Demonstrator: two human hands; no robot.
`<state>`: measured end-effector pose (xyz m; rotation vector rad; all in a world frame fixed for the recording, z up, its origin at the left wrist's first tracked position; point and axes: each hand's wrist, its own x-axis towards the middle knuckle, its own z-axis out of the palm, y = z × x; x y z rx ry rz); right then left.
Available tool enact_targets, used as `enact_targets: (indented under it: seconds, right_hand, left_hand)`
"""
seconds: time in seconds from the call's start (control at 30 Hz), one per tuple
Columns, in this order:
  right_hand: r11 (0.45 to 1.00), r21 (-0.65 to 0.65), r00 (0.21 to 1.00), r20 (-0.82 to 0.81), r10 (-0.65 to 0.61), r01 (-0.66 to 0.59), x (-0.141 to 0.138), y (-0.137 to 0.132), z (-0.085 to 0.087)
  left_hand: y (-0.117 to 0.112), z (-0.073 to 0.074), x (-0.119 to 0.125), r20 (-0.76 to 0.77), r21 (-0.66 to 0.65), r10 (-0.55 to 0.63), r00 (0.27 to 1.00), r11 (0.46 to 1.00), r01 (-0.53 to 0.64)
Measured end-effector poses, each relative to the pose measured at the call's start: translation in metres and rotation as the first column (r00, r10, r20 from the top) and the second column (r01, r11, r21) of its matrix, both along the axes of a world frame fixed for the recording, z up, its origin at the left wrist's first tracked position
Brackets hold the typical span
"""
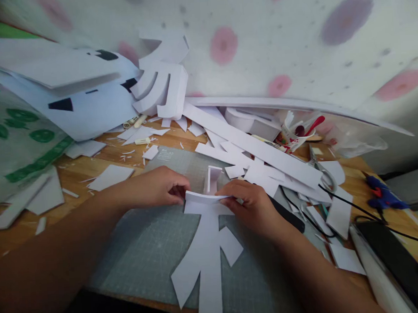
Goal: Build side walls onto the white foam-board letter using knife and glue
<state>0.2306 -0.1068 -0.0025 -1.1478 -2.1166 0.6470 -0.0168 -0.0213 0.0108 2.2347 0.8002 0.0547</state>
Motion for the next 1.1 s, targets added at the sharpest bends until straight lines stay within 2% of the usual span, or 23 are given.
enact_targets:
  seconds: [0.27,0.7,1.1]
  right_hand:
    - [0.998,0.035,0.998,0.044,-0.052,0.051,0.001,0.003,-0.007]
    - [0.987,0.068,0.988,0.023,-0.151,0.149,-0.001,0.003,-0.015]
    - [0.984,0.104,0.988,0.035,-0.149,0.145,-0.002,0.003,-0.018]
  left_hand:
    - [0.001,0.003,0.005,-0.030,0.074,-0.037,0.999,0.996,0.039]
    - [0.004,-0.004,0.000,-0.002,0.098,-0.052,0.999,0.994,0.051]
    - [0.002,-0.001,0.001,-0.017,0.083,-0.037,0.999,0.996,0.039]
